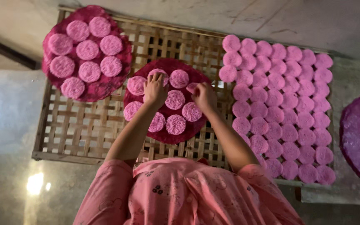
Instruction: The person peels thin pink plastic discs off round pink rice cakes arranged on woven bamboo trays and stacks the peeled plastic sheets on the concrete table beside the trays, working through the cakes one at a time by hand.
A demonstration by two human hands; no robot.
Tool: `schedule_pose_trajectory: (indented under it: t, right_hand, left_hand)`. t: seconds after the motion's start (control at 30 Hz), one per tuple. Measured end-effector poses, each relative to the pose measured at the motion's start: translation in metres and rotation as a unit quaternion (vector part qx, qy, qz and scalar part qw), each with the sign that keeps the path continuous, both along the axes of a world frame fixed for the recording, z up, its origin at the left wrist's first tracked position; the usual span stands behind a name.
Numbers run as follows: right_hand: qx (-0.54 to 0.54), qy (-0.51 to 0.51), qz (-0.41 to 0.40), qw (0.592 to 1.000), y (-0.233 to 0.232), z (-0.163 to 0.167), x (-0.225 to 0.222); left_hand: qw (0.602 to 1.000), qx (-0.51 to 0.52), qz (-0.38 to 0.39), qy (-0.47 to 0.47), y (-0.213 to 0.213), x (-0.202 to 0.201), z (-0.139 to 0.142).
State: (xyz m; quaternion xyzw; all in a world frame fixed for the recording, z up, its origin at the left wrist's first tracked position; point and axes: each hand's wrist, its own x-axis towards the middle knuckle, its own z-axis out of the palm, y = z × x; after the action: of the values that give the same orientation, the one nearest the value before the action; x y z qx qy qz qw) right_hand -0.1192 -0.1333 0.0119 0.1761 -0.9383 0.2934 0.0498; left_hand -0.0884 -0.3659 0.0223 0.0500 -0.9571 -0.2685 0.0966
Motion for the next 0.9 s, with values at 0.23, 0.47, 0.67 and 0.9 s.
schedule_pose_trajectory:
  t: [0.23, 0.47, 0.67, 0.9]
  right_hand:
    - [-0.606, -0.331, -0.175, 0.702, 0.103, 0.024, -0.024]
    - [-0.096, -0.111, -0.180, 0.973, 0.108, 0.021, -0.023]
    - [0.071, 0.115, -0.127, 0.983, 0.105, 0.023, -0.032]
    - [-0.399, -0.310, -0.119, 0.855, 0.089, 0.008, 0.003]
  left_hand:
    - [0.995, -0.032, -0.043, -0.086, 0.027, -0.038, 0.013]
    - [0.991, -0.003, -0.004, -0.135, 0.037, -0.056, 0.014]
    - [0.990, 0.136, -0.023, -0.038, 0.044, -0.048, 0.005]
    - [0.936, 0.311, -0.151, -0.070, 0.100, -0.015, 0.019]
